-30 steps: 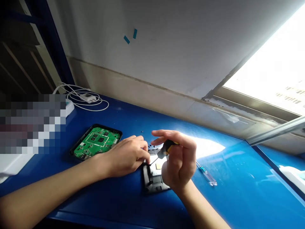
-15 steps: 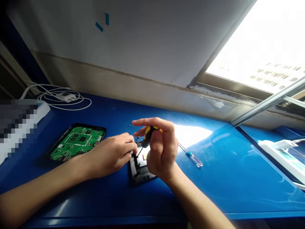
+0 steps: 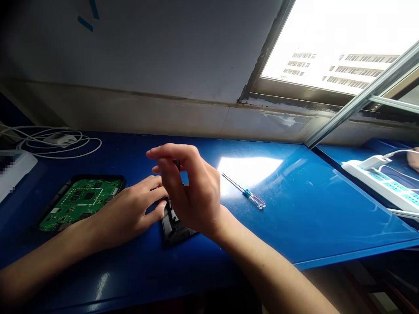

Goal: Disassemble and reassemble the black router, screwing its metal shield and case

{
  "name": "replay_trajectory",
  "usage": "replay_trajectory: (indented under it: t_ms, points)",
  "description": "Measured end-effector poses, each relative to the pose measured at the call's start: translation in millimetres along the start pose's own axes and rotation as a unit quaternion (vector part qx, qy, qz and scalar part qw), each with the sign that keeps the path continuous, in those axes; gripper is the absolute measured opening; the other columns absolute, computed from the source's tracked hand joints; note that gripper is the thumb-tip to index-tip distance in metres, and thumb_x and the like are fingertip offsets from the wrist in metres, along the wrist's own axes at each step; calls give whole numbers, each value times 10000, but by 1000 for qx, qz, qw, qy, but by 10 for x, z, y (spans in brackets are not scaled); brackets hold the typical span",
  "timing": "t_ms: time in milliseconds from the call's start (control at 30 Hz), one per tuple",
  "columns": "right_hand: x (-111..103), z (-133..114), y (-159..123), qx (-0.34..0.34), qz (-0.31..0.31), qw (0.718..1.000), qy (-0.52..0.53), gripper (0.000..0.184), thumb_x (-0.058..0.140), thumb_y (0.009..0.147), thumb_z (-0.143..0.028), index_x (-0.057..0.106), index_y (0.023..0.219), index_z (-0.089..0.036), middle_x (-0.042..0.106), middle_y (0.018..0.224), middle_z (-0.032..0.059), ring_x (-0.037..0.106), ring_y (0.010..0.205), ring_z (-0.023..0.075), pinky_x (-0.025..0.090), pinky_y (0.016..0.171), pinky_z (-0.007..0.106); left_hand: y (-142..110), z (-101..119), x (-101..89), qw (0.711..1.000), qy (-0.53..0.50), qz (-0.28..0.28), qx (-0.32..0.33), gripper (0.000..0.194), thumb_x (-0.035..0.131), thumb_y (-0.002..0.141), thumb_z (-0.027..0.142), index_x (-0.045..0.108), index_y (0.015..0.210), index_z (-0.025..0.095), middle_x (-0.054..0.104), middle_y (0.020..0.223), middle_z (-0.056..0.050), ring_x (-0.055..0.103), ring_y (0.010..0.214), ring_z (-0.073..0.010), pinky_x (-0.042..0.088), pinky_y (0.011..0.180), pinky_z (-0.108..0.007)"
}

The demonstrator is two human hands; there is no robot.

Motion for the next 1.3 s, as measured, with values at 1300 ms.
replay_trajectory:
  t_ms: [1300]
  points:
    - [-53,-106,6,-60,22,996,-69,182,709,913,-230,685,1088,-273,659,992,29,711,793,165,657,660,346,-2,61,11,998,10,-45,30,238,460,884,31,625,927,198,639,1030,-52,574,967,-226,518,838,-347]
Point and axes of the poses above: each hand's wrist, its own y-axis towards the middle knuckle, its own x-axis out of the palm, z = x × y, the point moved 6 cm from there along y, towards the middle knuckle
